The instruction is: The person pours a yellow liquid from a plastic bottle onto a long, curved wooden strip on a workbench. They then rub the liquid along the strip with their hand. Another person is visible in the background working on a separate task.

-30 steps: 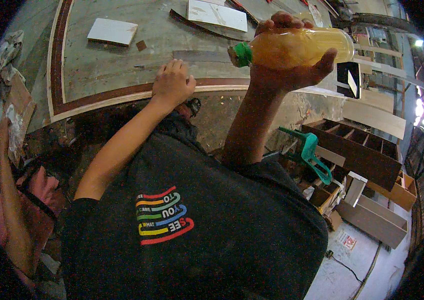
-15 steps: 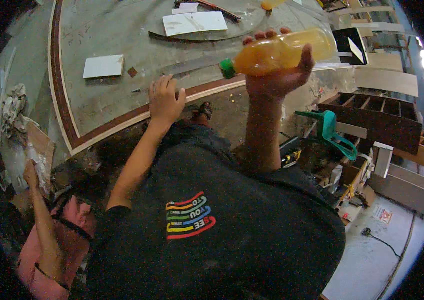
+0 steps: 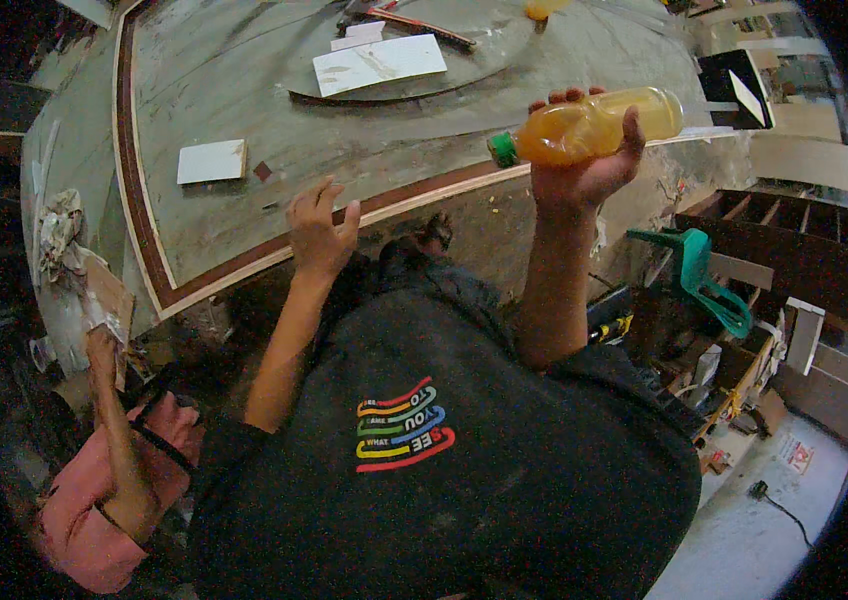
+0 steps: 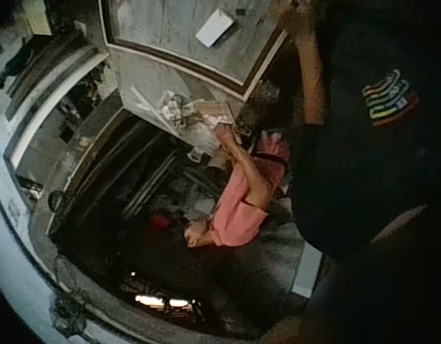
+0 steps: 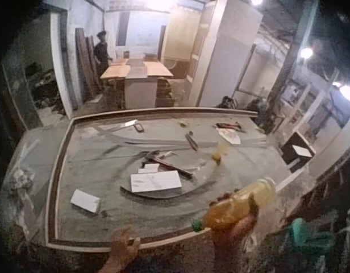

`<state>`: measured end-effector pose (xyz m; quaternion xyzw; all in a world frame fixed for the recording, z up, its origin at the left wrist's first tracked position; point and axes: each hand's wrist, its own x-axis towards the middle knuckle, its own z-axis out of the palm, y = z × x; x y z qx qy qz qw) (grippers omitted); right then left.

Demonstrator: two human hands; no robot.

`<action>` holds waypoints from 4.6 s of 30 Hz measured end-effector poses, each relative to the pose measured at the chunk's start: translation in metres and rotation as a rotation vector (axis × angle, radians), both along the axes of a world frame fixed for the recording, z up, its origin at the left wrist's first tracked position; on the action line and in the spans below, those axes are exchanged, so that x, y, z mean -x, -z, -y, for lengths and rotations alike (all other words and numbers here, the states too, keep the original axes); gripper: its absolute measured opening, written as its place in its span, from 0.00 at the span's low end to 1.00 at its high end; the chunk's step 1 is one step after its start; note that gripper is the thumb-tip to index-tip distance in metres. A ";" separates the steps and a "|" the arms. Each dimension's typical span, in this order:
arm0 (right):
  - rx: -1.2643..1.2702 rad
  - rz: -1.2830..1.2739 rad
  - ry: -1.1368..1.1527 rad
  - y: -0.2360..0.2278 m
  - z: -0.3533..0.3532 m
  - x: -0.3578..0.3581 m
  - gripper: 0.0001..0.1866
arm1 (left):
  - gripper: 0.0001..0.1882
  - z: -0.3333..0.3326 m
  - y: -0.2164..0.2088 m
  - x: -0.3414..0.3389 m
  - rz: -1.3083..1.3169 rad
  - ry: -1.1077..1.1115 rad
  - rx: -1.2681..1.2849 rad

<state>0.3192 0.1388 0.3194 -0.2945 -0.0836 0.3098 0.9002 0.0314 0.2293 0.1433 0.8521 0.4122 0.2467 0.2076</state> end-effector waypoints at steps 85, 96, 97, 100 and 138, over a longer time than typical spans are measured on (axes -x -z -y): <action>-0.638 -0.201 -0.475 -0.009 0.026 -0.034 0.31 | 0.23 0.062 -0.192 -0.139 0.722 0.355 0.051; -0.615 0.096 -0.453 -0.022 0.018 -0.019 0.35 | 0.21 0.057 -0.180 -0.121 0.815 0.300 0.175; -0.597 0.131 -0.450 -0.022 0.017 -0.017 0.36 | 0.20 0.057 -0.178 -0.119 0.835 0.289 0.207; -0.571 0.236 -0.470 -0.020 0.012 -0.010 0.34 | 0.16 0.054 -0.170 -0.112 0.890 0.254 0.300; -0.378 -0.229 -0.490 0.007 -0.033 0.017 0.32 | 0.12 -0.011 -0.146 0.022 1.006 -0.310 0.353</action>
